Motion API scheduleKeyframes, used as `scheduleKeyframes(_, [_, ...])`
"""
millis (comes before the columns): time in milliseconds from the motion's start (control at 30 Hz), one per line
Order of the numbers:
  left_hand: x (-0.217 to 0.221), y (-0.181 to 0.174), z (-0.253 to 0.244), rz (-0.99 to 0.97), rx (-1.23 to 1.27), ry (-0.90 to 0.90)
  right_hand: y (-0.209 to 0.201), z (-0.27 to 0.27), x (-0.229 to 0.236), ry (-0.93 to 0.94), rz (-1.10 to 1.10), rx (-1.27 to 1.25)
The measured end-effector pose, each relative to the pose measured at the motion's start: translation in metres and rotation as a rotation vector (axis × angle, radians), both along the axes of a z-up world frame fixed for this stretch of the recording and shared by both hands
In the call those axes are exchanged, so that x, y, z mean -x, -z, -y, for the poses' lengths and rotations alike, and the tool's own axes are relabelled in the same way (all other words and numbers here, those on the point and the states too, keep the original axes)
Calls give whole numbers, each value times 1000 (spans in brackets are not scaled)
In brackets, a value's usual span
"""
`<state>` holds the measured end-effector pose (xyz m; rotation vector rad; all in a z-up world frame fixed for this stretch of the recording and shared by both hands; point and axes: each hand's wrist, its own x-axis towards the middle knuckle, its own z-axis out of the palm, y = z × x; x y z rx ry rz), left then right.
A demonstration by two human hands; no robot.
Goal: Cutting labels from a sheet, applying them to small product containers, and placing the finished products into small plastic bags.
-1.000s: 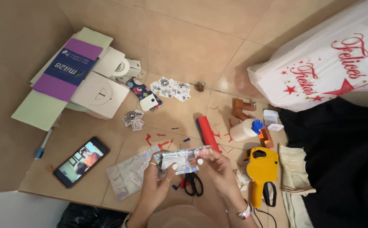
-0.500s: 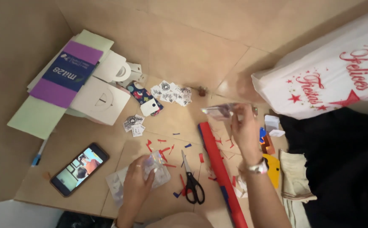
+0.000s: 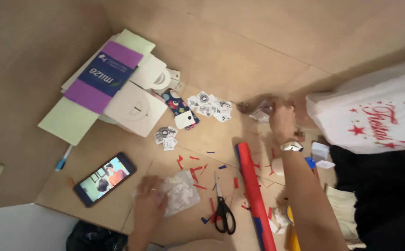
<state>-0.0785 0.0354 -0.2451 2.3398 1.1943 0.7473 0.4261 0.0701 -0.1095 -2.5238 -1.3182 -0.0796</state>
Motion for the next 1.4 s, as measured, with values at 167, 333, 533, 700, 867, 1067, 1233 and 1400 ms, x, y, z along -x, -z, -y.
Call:
scheduleKeyframes(167, [49,-60,-43,-186,-284,-376,-4,2,11,-75,229,-125])
scheduleKeyframes(333, [79,-46,-63,-527,-424,-512,-12,20,49,-174,311,-267])
scheduleKeyframes(533, [88,-44,-58,-610,-504,-474,-19,80,144,-354,29,-320])
scheduleKeyframes(700, [81,-52,-45,-440,-482,-398,33,155,205,-570,-339,-218])
scheduleKeyframes(867, [14,-18,-34,-141,-261,-3,7,161,270,-617,-605,-101])
scheduleKeyframes(1067, [-57,13,3,-362,-116,210,59,163,294,-608,-266,-79])
scheduleKeyframes(1233, [-64,6,12,-410,-79,172,88,176,287,-592,-188,-50])
scheduleKeyframes(1400, [-58,-5,15,-307,80,195,85,179,293,-593,-139,-77])
